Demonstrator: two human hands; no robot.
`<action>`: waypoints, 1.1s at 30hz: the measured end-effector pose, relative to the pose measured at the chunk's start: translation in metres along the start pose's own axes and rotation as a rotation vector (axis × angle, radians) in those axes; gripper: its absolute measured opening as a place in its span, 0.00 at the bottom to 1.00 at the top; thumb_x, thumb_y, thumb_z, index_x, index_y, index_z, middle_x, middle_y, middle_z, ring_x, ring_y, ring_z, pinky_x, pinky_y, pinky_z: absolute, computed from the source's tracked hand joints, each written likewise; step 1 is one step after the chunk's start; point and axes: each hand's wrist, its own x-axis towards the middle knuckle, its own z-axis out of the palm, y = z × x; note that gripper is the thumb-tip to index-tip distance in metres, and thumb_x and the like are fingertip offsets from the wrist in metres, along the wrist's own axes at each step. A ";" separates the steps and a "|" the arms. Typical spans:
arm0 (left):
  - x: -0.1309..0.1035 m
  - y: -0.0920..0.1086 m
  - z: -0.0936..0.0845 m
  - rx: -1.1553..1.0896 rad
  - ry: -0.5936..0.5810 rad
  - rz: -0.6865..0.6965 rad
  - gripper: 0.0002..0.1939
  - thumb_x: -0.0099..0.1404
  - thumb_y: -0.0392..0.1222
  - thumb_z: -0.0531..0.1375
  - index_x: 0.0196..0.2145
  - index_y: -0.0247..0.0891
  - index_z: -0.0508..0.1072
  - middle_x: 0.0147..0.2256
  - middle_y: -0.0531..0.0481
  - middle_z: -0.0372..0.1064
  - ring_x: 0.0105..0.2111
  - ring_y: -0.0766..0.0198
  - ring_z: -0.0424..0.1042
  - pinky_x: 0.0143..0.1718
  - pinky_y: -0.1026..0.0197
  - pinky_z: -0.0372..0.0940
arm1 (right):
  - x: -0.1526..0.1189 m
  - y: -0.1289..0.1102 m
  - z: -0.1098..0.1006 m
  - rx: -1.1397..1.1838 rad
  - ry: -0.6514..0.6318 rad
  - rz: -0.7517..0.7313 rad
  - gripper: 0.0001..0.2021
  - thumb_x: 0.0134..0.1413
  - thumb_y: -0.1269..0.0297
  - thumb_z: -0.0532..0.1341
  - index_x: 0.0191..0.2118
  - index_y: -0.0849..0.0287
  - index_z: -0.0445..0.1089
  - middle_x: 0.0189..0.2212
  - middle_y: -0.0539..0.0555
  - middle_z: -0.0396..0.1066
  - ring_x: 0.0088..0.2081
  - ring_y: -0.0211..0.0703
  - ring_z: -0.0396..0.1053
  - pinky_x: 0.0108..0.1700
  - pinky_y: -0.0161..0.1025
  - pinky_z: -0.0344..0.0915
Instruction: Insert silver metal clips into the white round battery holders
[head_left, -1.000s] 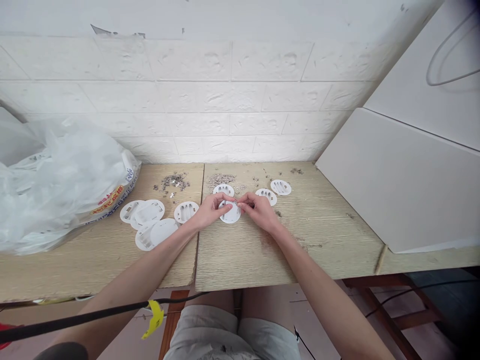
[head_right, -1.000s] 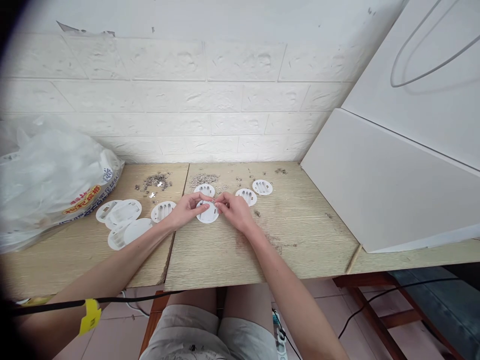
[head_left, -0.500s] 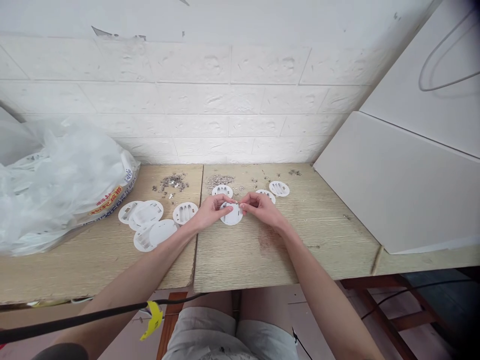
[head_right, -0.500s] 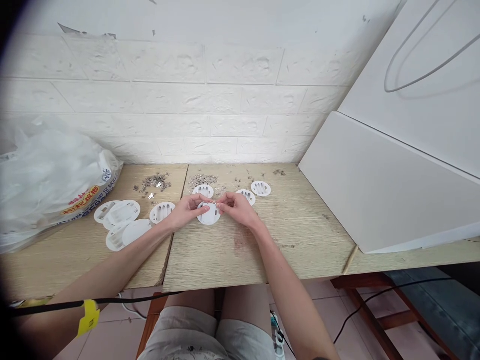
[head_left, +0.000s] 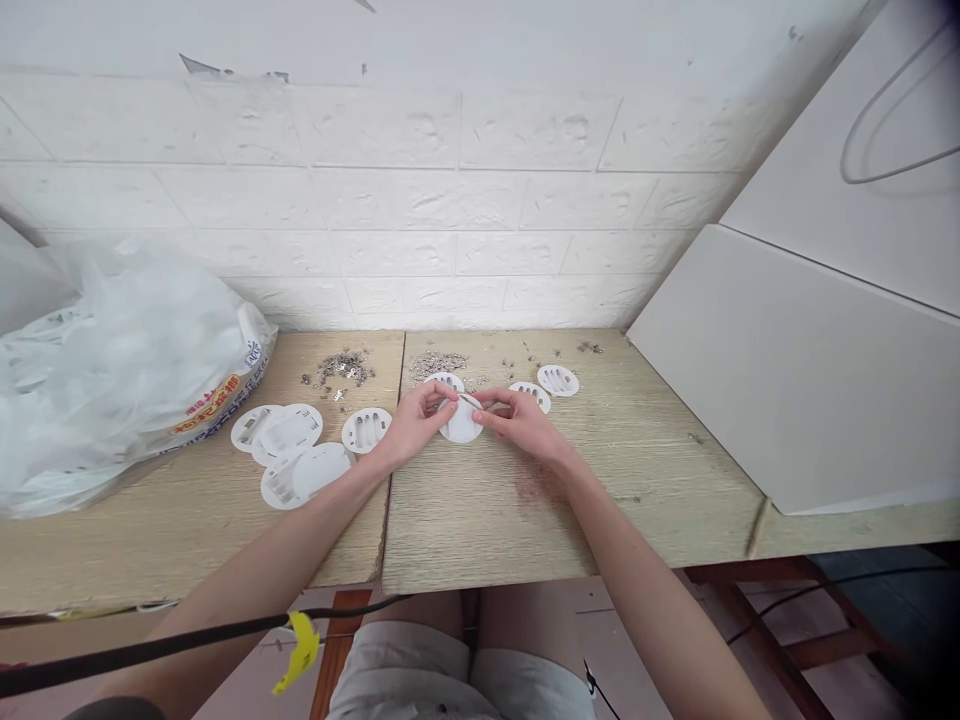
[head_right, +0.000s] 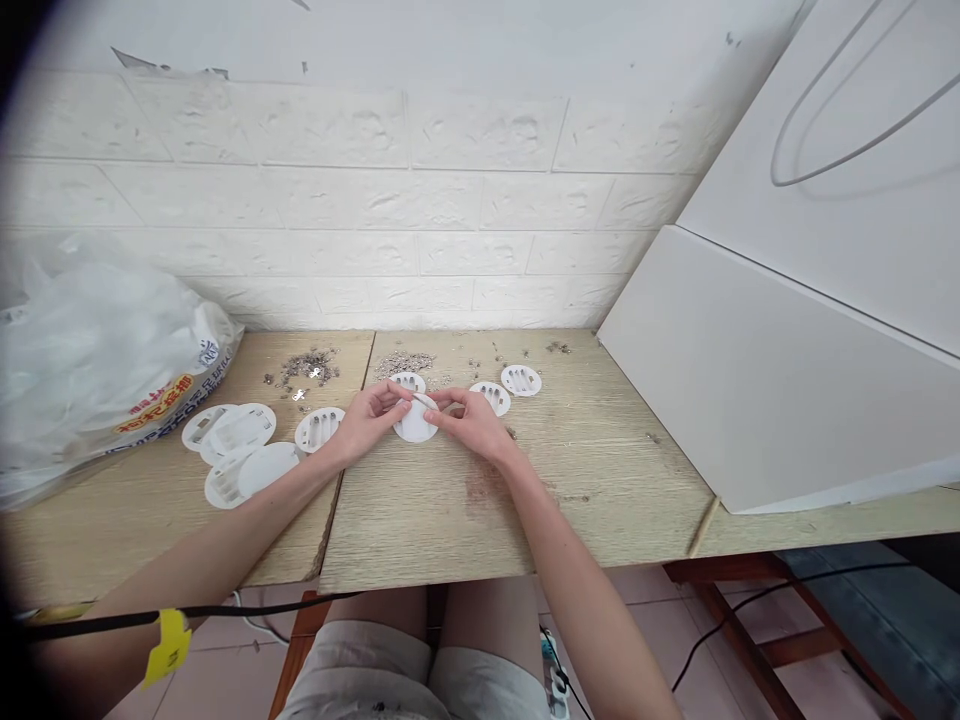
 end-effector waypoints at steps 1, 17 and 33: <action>0.000 0.000 0.000 0.025 0.016 0.013 0.10 0.58 0.45 0.60 0.34 0.36 0.68 0.36 0.45 0.72 0.38 0.61 0.72 0.40 0.58 0.66 | 0.000 -0.001 0.000 0.016 0.005 0.009 0.21 0.45 0.55 0.65 0.44 0.59 0.71 0.33 0.53 0.71 0.25 0.33 0.61 0.25 0.33 0.56; -0.004 0.001 -0.004 0.485 0.031 0.257 0.08 0.63 0.43 0.54 0.34 0.37 0.69 0.35 0.47 0.72 0.35 0.63 0.71 0.37 0.59 0.69 | 0.004 0.005 0.002 0.135 0.095 0.049 0.18 0.42 0.53 0.65 0.36 0.63 0.71 0.20 0.46 0.59 0.20 0.29 0.50 0.23 0.33 0.47; -0.003 0.004 0.005 0.080 0.054 -0.032 0.12 0.59 0.44 0.59 0.39 0.37 0.65 0.37 0.46 0.70 0.37 0.62 0.70 0.37 0.59 0.65 | 0.005 0.007 0.005 0.226 0.176 0.014 0.18 0.41 0.53 0.67 0.36 0.60 0.73 0.21 0.47 0.61 0.21 0.30 0.50 0.22 0.32 0.48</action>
